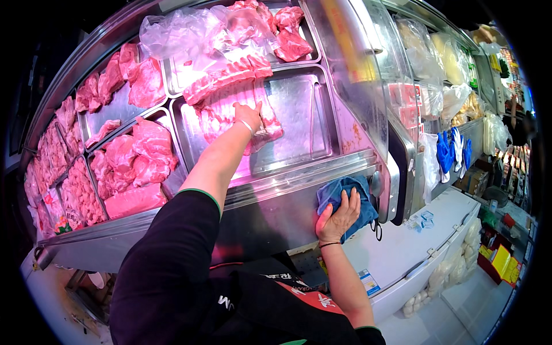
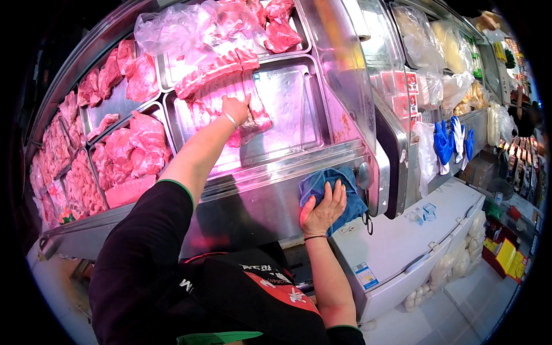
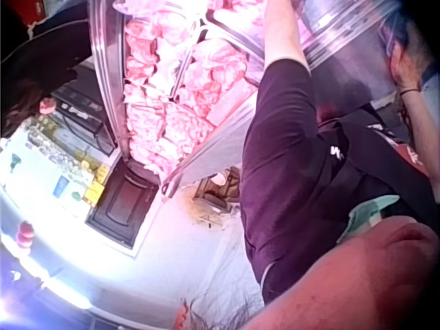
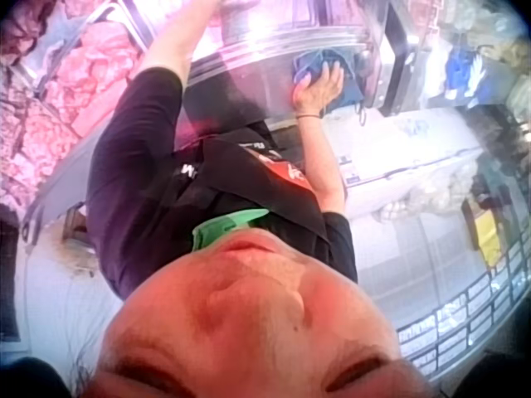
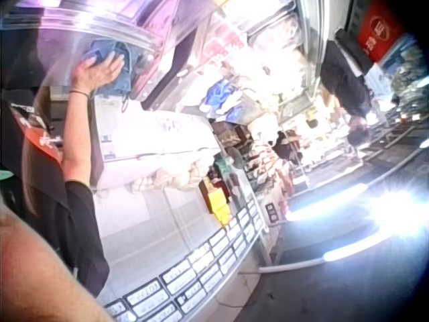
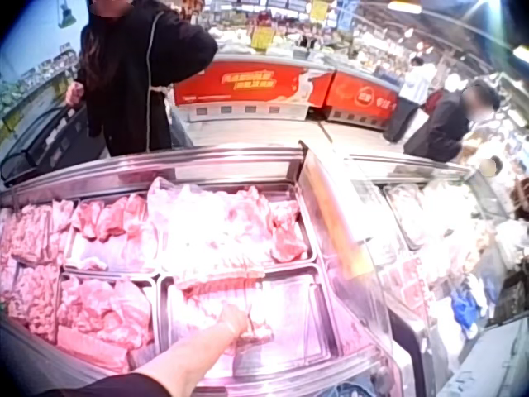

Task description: The person selects a large piece of pork ribs from a refrigerated display, moves to a cutting station, and uses a cleaver to chop the ribs into smaller portions on a cutting board. The person also handles green onions and plastic bags at the start.

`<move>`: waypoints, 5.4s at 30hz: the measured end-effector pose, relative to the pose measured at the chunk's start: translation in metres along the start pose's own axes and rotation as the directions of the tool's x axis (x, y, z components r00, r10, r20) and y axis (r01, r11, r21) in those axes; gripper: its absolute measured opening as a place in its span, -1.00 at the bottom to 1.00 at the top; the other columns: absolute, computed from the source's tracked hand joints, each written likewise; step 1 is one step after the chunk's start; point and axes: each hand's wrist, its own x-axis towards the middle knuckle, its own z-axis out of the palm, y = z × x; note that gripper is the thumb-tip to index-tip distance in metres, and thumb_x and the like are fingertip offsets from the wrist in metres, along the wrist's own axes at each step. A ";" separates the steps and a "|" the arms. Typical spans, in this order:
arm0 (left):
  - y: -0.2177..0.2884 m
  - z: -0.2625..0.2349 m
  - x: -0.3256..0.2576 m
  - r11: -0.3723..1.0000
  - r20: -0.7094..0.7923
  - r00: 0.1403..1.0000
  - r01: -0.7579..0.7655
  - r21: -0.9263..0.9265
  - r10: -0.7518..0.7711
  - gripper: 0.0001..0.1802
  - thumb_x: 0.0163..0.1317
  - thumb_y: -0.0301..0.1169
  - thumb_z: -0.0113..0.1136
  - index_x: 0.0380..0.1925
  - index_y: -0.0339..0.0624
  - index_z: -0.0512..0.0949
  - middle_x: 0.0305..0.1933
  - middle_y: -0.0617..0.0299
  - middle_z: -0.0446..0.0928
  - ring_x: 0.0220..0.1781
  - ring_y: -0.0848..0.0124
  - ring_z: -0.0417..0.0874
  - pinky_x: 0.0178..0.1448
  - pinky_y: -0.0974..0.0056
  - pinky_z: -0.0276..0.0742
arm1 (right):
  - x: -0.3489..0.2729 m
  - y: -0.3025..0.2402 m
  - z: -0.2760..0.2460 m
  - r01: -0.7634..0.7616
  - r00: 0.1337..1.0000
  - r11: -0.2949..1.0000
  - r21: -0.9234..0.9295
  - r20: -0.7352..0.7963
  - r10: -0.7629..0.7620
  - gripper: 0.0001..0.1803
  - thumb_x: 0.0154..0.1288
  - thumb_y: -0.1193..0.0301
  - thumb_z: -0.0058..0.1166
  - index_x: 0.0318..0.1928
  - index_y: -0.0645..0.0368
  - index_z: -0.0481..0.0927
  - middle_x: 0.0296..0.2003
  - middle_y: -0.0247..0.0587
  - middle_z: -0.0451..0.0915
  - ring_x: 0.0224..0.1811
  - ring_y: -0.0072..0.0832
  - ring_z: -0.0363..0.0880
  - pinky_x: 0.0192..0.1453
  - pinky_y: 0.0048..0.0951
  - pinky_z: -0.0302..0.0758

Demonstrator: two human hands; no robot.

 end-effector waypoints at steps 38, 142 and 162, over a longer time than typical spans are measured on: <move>-0.028 0.001 -0.056 0.928 -0.163 0.983 0.022 -0.372 -0.088 -0.67 0.24 -0.24 0.03 -0.05 -0.10 0.51 -0.18 0.08 0.66 0.01 0.15 0.60 0.15 0.04 0.31 | -0.005 -0.007 -0.006 0.010 1.000 1.000 0.007 -0.028 -0.009 -0.44 0.34 0.28 -0.09 0.28 0.30 0.34 0.37 0.08 0.24 0.43 0.05 0.13 0.47 -0.01 0.03; 0.113 -0.238 -0.331 0.862 -0.138 0.863 -0.500 -0.084 0.487 -0.57 -0.18 -0.25 0.25 -0.31 -0.33 0.58 -0.39 -0.08 0.61 -0.30 0.01 0.61 -0.14 0.09 0.49 | -0.176 0.119 -0.093 -0.810 0.550 -0.258 0.526 0.835 -0.024 -0.77 0.43 0.23 0.05 -0.10 0.11 0.56 -0.28 -0.39 0.60 -0.33 -0.58 0.58 -0.32 -0.46 0.57; 0.094 -0.236 -0.387 0.922 0.041 0.974 -0.195 -0.334 0.221 -0.62 -0.03 -0.25 0.27 -0.29 -0.34 0.62 -0.46 0.27 0.55 -0.35 0.49 0.51 -0.26 0.25 0.44 | -0.147 0.130 -0.094 -0.790 0.595 -0.087 0.607 0.793 0.131 -0.60 0.40 0.18 0.03 -0.13 0.33 0.64 -0.29 -0.12 0.70 -0.29 -0.45 0.66 -0.18 -0.42 0.55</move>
